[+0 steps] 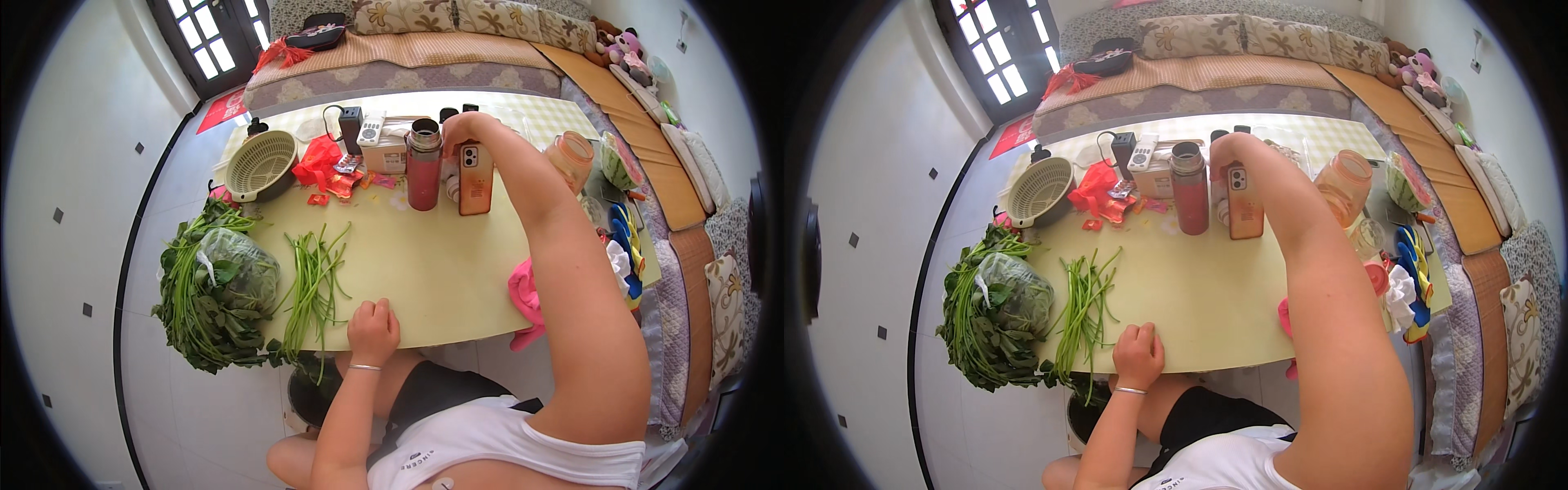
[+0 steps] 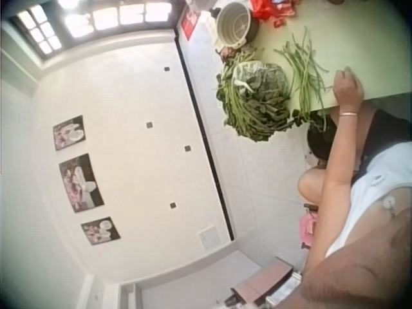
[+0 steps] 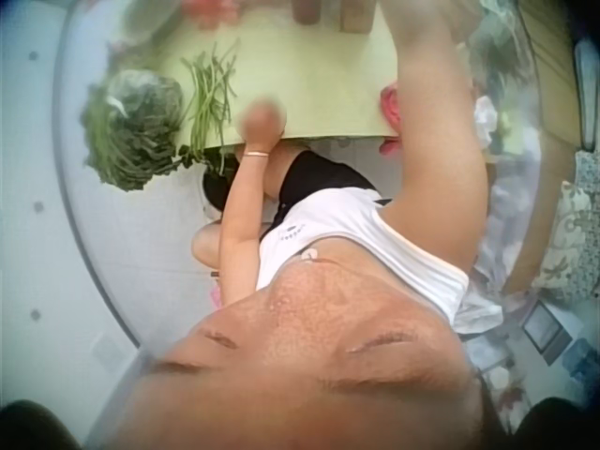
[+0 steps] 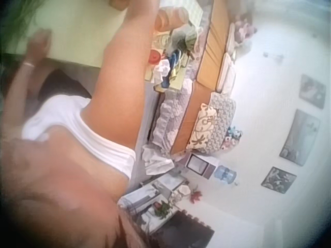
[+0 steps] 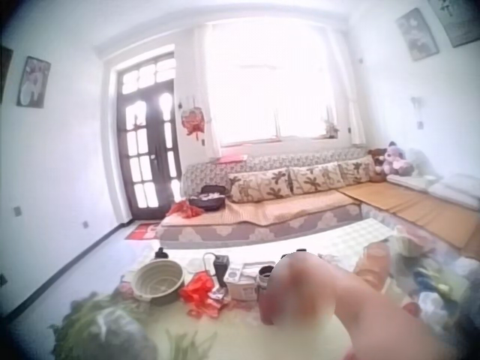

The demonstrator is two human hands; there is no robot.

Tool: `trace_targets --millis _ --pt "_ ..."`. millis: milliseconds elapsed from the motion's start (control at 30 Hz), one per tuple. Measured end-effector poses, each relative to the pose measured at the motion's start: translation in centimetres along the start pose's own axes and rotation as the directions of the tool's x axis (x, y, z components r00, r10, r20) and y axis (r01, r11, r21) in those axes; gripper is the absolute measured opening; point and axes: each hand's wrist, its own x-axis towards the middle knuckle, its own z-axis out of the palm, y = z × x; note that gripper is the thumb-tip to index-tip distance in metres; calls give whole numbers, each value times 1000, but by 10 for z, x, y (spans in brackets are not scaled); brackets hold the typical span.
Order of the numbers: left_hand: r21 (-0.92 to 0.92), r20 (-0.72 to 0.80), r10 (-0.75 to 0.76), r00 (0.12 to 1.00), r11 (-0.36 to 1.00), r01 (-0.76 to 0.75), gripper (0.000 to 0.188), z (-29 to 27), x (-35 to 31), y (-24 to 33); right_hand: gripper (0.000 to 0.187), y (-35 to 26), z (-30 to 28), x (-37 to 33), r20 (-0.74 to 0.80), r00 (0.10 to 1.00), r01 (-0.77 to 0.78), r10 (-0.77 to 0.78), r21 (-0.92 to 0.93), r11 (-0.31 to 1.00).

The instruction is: The person picks leaves off green vegetable stems by hand, places the stems on the table, and puts the leaves into a small bucket.

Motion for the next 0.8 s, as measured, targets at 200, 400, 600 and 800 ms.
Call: trace_targets --millis 200,400,600,800 --pt "18 11 -15 1000 1000 15 22 0 -1 -1 20 -3 5 13 -74 997 -15 2 -180 983" --pt "16 8 -21 1000 1000 20 24 0 -3 -3 26 2 10 18 -98 995 -23 5 -181 983" --pt "24 0 -16 1000 1000 16 23 0 -4 -4 32 -4 16 22 -80 997 -29 6 -290 957" --pt "7 -14 -14 1000 1000 14 23 2 -3 -2 33 1 15 29 -69 997 6 -30 -331 944"
